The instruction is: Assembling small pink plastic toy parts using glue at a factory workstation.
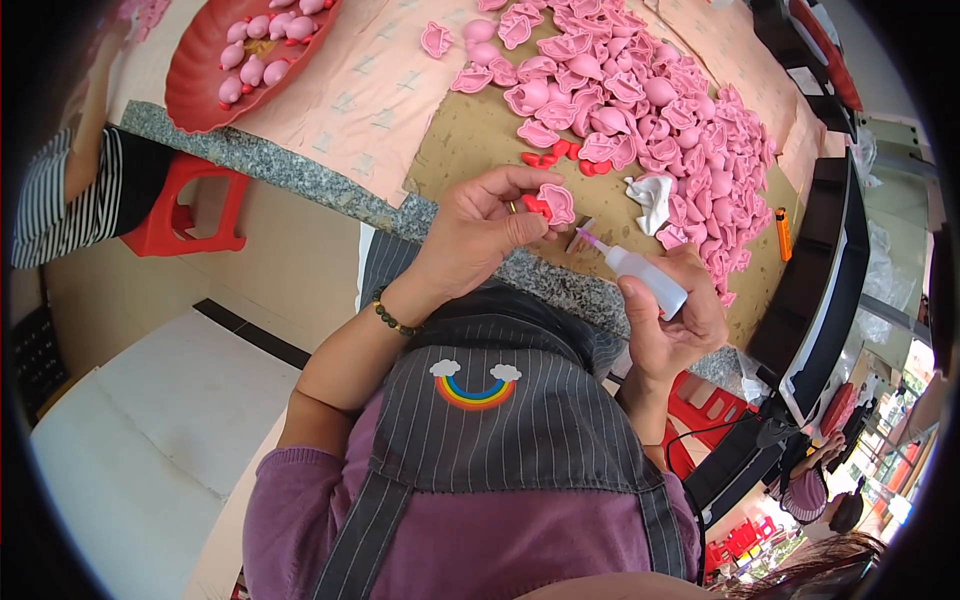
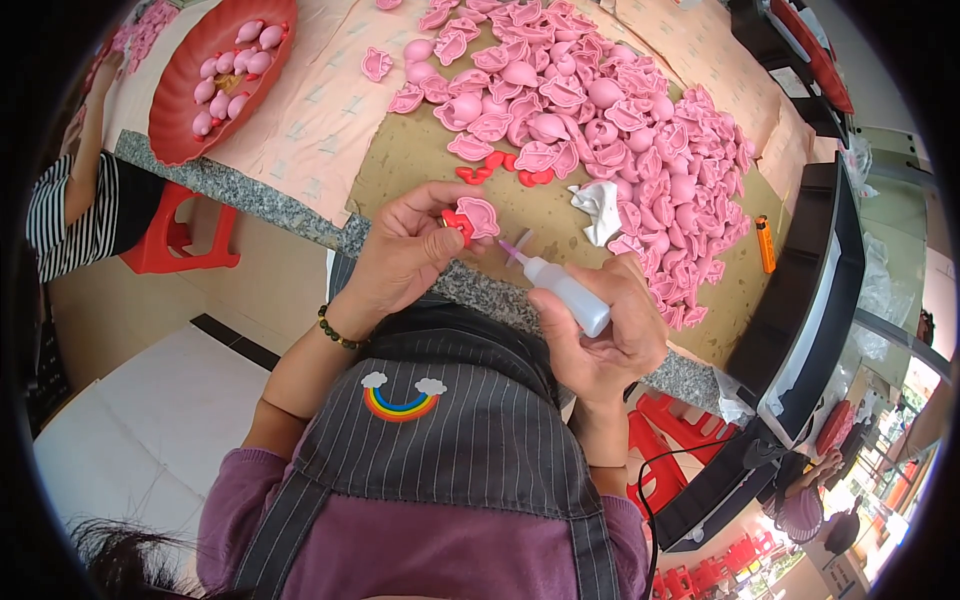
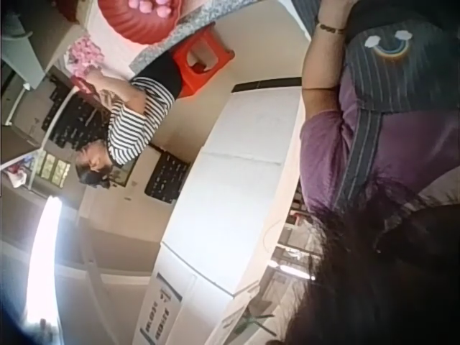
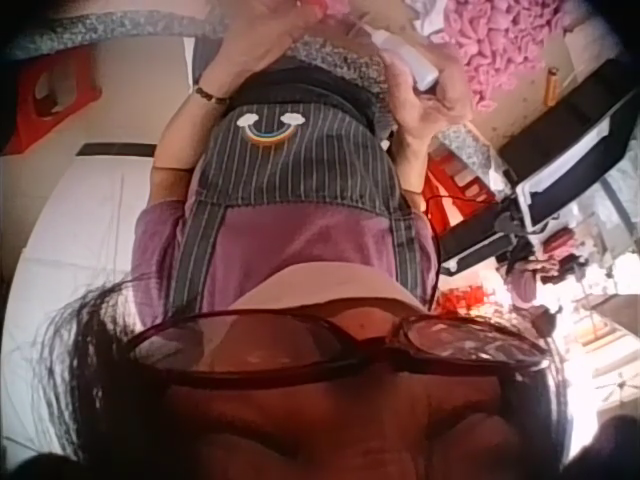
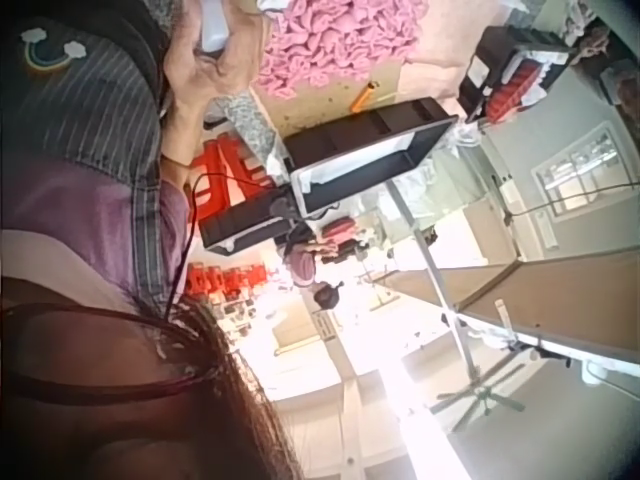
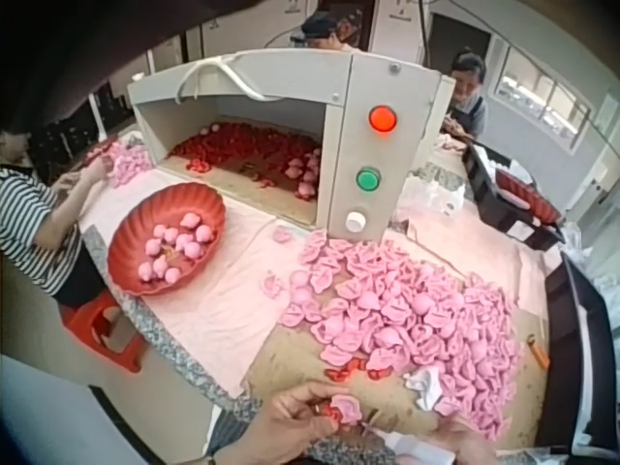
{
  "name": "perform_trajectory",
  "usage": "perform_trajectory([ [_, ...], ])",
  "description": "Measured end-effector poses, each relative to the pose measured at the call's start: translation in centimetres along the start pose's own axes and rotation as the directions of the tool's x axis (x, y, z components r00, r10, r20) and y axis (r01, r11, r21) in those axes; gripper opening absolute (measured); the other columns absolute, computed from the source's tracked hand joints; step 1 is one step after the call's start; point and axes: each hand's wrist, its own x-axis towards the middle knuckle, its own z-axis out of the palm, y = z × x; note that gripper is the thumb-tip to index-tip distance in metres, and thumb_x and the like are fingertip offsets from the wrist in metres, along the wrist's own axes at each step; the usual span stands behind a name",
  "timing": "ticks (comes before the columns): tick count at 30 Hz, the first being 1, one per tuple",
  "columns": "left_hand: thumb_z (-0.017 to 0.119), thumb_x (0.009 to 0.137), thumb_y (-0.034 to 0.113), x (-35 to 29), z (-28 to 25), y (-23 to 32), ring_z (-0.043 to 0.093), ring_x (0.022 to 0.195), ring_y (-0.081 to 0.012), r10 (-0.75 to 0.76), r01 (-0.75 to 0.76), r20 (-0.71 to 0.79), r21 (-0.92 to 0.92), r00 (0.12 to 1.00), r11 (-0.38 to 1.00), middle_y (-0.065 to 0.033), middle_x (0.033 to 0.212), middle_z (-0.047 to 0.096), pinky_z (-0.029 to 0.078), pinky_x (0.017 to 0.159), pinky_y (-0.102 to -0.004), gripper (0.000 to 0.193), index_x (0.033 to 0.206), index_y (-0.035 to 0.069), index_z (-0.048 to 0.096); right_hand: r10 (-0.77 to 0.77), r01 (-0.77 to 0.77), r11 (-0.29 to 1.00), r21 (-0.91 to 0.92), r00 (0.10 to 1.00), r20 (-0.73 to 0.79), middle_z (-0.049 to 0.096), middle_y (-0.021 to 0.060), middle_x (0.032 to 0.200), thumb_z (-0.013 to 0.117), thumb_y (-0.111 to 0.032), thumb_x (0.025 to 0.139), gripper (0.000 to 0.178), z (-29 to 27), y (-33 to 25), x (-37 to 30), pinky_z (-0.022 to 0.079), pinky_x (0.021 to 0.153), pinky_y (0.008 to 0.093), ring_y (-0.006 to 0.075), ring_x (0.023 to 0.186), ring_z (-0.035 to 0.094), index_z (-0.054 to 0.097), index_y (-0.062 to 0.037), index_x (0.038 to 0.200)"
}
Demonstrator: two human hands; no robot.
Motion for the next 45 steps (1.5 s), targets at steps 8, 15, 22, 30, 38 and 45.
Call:
perform_trajectory([
  [8,0.059,0.083,0.006,0.01,-0.05,0.06,0.059,0.087,-0.0162,-0.009,0.009,0.005,-0.011,1.000,1.000,-0.0087,0.101,0.058,0.051,0.078,-0.0297,0.039,0.119,0.000,0.047,-0.042,0.042,0.999,-0.001,0.999,-0.023,0.054,0.0068,0.063,0.073,-0.004,0.064,0.021,0.00,0.45,0.15,0.031,0.053,0.0250,0.0130,0.056,0.044,0.059,0.0055,0.076],
  [15,0.061,0.082,0.009,-0.06,-0.09,0.08,0.060,0.087,-0.0167,-0.028,0.028,0.011,-0.017,1.000,0.999,-0.0095,0.104,0.058,0.050,0.076,-0.0288,0.040,0.118,-0.001,0.047,-0.028,0.033,0.994,0.106,0.998,-0.047,0.054,0.0068,0.061,0.074,-0.005,0.064,0.022,-0.01,0.34,0.27,0.030,0.049,0.0239,0.0123,0.053,0.042,0.060,0.0057,0.076],
  [22,0.063,0.081,0.012,-0.09,-0.04,0.26,0.060,0.087,-0.0170,-0.042,0.042,0.016,-0.019,0.999,0.999,-0.0098,0.106,0.057,0.050,0.076,-0.0289,0.042,0.118,-0.001,0.047,-0.052,0.057,0.995,0.086,0.997,-0.055,0.053,0.0060,0.061,0.074,-0.005,0.064,0.022,-0.06,0.48,0.14,0.029,0.050,0.0235,0.0118,0.053,0.041,0.060,0.0056,0.075],
  [30,0.062,0.082,0.010,-0.03,-0.03,0.26,0.060,0.086,-0.0165,-0.048,0.048,0.014,-0.010,0.999,0.999,-0.0098,0.105,0.057,0.051,0.076,-0.0283,0.042,0.118,-0.002,0.047,0.035,-0.035,0.997,0.064,0.999,-0.011,0.053,0.0063,0.067,0.070,-0.004,0.065,0.021,-0.26,-0.03,-0.03,0.033,0.059,0.0250,0.0130,0.062,0.044,0.057,0.0054,0.078],
  [38,0.063,0.080,0.009,0.03,0.05,0.29,0.061,0.087,-0.0164,-0.046,0.047,0.029,-0.007,0.998,0.999,-0.0101,0.104,0.058,0.051,0.075,-0.0283,0.043,0.118,-0.003,0.047,-0.021,0.021,0.996,0.088,1.000,-0.003,0.052,0.0048,0.060,0.074,-0.006,0.064,0.021,0.20,0.39,0.19,0.029,0.050,0.0239,0.0120,0.054,0.041,0.059,0.0047,0.075],
  [45,0.063,0.079,0.005,0.03,0.10,0.25,0.061,0.087,-0.0174,-0.067,0.067,0.021,0.007,0.998,0.998,-0.0110,0.104,0.058,0.052,0.076,-0.0286,0.041,0.116,-0.003,0.048,-0.093,0.103,0.985,0.138,0.993,-0.076,0.056,0.0071,0.065,0.075,-0.008,0.066,0.024,0.15,0.80,0.06,0.031,0.052,0.0257,0.0137,0.055,0.041,0.058,0.0048,0.078],
])
